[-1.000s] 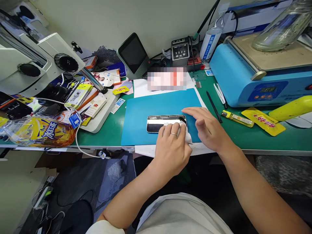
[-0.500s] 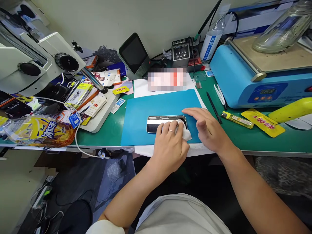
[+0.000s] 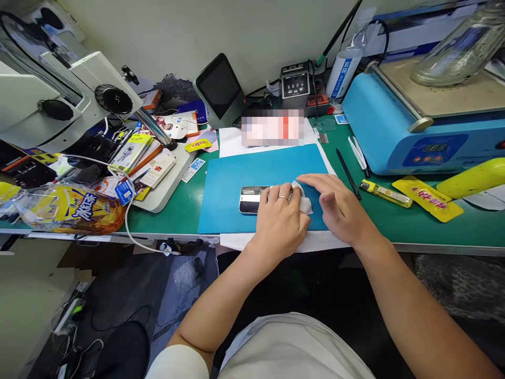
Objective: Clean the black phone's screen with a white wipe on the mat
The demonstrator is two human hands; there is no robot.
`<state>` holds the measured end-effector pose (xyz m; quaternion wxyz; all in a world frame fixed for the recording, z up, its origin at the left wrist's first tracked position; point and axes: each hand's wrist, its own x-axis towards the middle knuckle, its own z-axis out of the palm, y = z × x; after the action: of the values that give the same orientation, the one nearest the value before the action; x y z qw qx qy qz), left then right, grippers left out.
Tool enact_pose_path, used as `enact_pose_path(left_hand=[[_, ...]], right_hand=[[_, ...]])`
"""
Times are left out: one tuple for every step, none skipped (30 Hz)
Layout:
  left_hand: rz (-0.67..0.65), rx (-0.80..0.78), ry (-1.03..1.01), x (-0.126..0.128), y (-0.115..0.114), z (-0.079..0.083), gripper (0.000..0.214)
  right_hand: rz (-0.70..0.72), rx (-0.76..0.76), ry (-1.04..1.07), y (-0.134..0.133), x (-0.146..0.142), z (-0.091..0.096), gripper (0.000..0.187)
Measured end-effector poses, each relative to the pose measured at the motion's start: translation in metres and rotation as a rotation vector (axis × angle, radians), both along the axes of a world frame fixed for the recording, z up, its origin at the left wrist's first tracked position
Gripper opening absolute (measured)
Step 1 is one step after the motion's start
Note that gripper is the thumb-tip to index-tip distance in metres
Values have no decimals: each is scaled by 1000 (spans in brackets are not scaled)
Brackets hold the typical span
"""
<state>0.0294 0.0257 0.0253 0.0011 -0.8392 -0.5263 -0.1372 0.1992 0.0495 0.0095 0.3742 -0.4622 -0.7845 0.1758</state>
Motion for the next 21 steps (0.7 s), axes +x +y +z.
enact_pose_path(left_hand=[[-3, 13, 0, -2, -4, -1, 45], [-8, 25, -2, -5, -9, -1, 46], [-13, 34, -5, -9, -15, -2, 47], [-20, 35, -9, -12, -22, -3, 47], [-26, 30, -14, -16, -28, -3, 47], [-28, 21, -20, -20, -35, -3, 48], [-26, 11, -25, -23, -40, -3, 48], [-21, 1, -29, -27, -45, -3, 48], [-18, -6, -32, -30, -49, -3, 49], [-16, -13, -33, -33, -53, -3, 49], [-15, -17, -34, -35, -55, -3, 50], [-16, -21, -32, -37, -56, -3, 50], [-17, -24, -30, -38, -56, -4, 50], [-19, -23, -28, -38, -56, -4, 50], [-21, -18, -25, -36, -55, -4, 50], [-27, -10, -22, -34, -54, -4, 50], [-34, -2, -18, -31, -53, -5, 50], [-43, 5, -15, -28, -51, -5, 50], [-50, 10, -14, -25, -50, -5, 49], [-55, 12, -14, -21, -48, -5, 49], [-60, 10, -15, -18, -48, -5, 49]], right_hand=[[-3, -4, -2, 0, 0, 1, 90], [-5, -6, -4, 0, 0, 1, 91], [-6, -9, -7, -1, 0, 1, 91], [-6, -13, -9, -1, 0, 2, 91], [-6, -15, -11, -1, 0, 2, 91], [-6, -17, -12, -1, 0, 2, 91], [-6, -19, -11, -1, 0, 1, 91], [-8, -21, -10, -1, 0, 1, 91], [-11, -22, -9, -1, 0, 1, 92], [-14, -25, -8, -1, 0, 0, 92], [-16, -28, -7, -2, -1, 0, 92], [-17, -31, -7, -2, -1, 0, 92], [-17, -33, -6, -2, -1, 0, 92], [-15, -33, -5, -2, -1, 0, 92], [-12, -33, -2, -2, -1, 0, 92], [-9, -31, 1, -2, -1, 0, 92], [-7, -30, 3, -2, -1, 0, 92], [-7, -31, 5, -2, 0, 1, 92], [-8, -33, 6, -2, 0, 1, 91], [-8, -35, 6, -2, 0, 1, 91], [-10, -38, 5, -2, 0, 2, 90]])
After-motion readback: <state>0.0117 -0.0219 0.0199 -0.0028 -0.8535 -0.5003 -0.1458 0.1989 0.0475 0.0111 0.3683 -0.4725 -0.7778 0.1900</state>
